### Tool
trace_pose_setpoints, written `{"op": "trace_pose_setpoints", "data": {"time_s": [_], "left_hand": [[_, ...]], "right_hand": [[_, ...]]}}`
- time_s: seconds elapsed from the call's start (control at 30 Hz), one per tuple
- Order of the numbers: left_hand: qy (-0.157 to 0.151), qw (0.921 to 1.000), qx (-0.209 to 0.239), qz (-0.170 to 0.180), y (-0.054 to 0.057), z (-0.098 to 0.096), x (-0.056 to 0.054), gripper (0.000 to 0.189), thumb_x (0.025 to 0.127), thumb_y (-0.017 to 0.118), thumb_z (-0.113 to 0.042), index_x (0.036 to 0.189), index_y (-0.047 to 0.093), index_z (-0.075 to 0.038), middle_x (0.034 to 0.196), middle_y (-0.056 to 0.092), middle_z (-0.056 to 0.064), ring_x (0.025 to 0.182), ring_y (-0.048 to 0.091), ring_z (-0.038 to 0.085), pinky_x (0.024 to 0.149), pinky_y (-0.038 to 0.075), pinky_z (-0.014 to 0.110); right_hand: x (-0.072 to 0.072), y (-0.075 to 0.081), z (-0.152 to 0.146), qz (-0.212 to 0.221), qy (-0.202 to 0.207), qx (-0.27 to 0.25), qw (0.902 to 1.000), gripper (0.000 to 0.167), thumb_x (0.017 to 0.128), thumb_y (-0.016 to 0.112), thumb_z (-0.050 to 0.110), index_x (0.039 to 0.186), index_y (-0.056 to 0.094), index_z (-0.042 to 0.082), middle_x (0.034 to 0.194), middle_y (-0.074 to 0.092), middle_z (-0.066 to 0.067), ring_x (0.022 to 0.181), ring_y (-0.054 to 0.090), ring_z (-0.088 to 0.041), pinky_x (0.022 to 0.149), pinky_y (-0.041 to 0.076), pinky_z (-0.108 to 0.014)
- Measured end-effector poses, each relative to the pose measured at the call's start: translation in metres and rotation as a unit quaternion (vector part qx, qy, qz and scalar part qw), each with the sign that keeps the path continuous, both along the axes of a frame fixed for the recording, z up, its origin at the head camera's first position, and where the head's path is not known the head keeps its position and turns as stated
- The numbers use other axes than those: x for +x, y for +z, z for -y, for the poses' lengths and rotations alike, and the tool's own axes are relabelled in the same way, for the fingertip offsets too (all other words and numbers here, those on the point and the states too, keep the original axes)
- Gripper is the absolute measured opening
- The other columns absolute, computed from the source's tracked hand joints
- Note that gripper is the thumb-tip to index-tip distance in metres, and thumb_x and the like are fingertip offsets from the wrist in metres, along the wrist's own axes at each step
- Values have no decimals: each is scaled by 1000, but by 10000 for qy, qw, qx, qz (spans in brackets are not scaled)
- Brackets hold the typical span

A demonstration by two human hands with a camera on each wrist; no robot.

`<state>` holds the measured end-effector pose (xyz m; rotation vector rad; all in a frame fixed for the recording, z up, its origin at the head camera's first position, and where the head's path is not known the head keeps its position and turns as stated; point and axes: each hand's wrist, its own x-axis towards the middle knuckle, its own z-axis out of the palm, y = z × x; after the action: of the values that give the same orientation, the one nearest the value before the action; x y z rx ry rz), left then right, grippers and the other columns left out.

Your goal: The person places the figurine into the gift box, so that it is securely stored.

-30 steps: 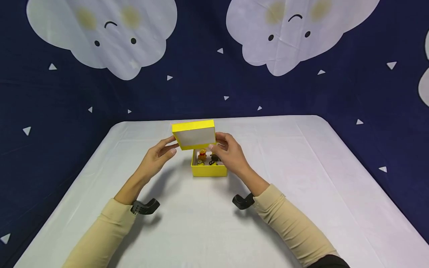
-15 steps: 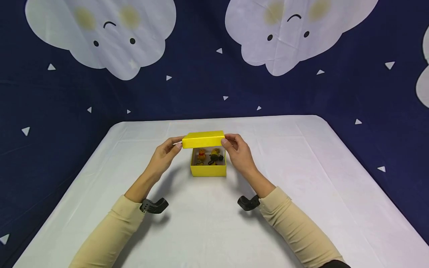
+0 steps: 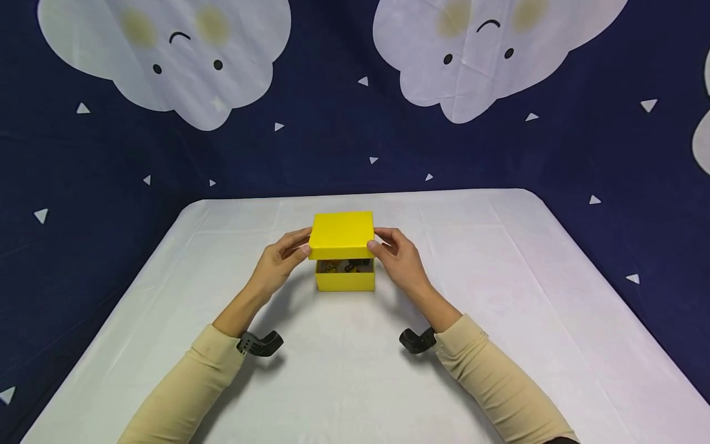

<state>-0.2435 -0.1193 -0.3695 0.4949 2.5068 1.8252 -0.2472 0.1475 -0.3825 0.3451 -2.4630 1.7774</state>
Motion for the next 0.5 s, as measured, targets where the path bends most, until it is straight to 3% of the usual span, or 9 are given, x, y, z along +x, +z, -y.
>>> {"op": "trace_pose_setpoints", "data": {"time_s": [0.23,0.5], "left_hand": [[-59,9996,-274,-68,-10,4,-1,53,92,61,-33,140,45,-21,147,43,-2,134,42,23,113,31,44],[-125,9992,-358,-120,-17,4,1,51,92,62,-25,140,47,-17,146,45,1,133,44,24,111,34,45]], "right_hand": [[3,-5,-5,145,184,366,9991,59,89,61,43,137,46,12,145,45,-7,131,46,-32,104,44,-43],[4,-11,-7,32,217,660,9976,58,89,63,37,138,45,12,145,45,-10,128,48,-37,105,43,-44]]}}
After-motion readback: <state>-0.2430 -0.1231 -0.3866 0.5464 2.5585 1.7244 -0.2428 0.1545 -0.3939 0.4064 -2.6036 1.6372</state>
